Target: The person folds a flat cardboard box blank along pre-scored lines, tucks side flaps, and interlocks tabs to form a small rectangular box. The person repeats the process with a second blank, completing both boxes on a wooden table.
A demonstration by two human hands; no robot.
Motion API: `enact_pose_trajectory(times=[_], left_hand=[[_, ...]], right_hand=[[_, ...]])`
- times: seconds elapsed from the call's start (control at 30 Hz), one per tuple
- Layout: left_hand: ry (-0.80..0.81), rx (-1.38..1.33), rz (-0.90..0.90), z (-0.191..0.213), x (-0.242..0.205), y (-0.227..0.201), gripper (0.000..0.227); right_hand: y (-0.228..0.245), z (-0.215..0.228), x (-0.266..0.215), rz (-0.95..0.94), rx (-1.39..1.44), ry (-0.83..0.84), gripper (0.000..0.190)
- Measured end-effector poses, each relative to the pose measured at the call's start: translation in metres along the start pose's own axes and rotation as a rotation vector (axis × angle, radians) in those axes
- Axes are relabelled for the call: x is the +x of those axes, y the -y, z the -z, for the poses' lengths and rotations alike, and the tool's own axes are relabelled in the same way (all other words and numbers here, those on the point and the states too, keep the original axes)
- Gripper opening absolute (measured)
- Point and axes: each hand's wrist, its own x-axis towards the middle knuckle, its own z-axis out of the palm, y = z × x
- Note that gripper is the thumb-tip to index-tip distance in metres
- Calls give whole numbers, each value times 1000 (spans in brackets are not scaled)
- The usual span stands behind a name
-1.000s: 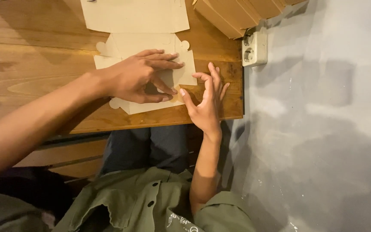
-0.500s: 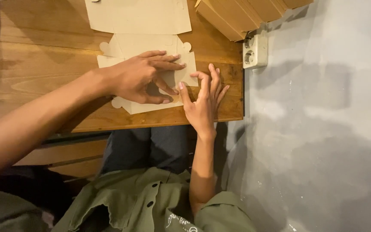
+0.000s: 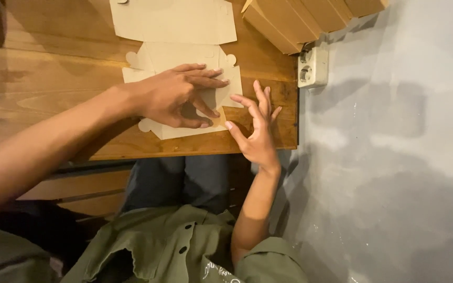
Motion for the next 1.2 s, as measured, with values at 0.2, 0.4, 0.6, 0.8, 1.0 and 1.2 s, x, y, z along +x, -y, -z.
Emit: enact_pose_trajectory(times=[0.2,0.4,0.6,0.8,1.0,1.2], left_hand=[[-55,62,-27,-6,-1,1,27],[-79,164,-64,-3,-3,-3,31],[-672,286,325,-21,-71,-32,11],[-847,661,781,-82,-129,-76,15],[-864,611,775,-87,-115,-106,31],[-838,530,639,-79,-106,-108,31]], right_hand=[[1,-5,0,-8,-42,-25,40],[5,-18,4,-74,-133,-175,19],[3,-28,11,-82,-245,-327,31],[16,-35,12,-128,-195,-373,26],[49,-52,9,94,-339,-469,9],[59,-77,11,153,-189,-309,21]])
